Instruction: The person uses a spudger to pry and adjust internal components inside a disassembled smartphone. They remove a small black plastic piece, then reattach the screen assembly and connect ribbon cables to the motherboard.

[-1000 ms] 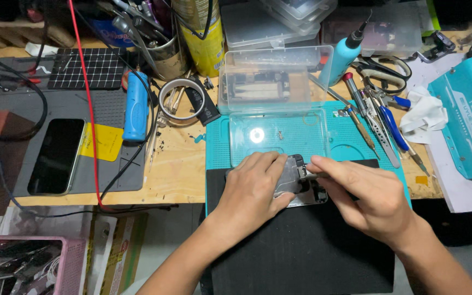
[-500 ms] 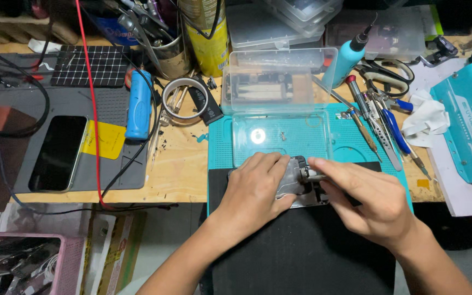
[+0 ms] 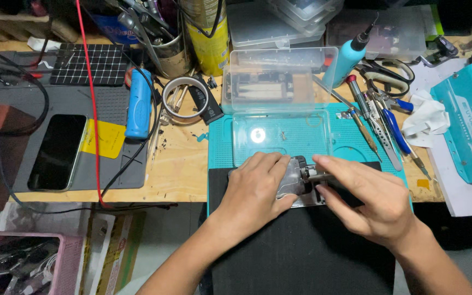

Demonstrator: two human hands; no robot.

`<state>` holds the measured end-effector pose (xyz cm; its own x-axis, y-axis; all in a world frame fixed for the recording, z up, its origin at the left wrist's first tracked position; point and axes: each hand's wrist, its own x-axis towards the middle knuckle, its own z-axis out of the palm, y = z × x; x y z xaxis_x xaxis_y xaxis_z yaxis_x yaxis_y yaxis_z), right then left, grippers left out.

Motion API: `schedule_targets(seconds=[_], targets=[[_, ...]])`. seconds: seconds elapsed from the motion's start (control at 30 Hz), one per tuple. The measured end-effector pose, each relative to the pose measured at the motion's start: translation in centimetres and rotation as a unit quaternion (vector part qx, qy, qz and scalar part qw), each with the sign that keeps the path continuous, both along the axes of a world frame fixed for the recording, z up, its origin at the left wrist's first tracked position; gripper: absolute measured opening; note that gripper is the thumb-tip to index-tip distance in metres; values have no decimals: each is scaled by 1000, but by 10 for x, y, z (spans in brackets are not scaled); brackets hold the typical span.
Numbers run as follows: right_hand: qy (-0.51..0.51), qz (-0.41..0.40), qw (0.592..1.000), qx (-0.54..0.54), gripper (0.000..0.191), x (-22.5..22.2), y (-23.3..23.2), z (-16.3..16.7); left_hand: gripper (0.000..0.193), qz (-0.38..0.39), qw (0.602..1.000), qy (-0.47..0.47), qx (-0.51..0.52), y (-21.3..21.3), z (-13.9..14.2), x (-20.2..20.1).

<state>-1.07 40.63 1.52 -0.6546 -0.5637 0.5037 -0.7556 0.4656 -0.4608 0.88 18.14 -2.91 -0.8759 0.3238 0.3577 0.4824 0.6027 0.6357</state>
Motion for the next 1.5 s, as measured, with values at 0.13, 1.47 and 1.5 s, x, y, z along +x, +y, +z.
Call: schedule_targets(seconds=[0.13,1.47,1.5], targets=[[4,-44,999,17,43,2,-4,-2,67,2,1000,-10,-5,1,0,0],[-215,-132,955,-155,14,-85,-6,-44,70,45,970,212,-113,-34,25,-92],[-211,-116,951,-192,15,-88,-7,-44,70,40,965,234,-111,-30,24,-102]])
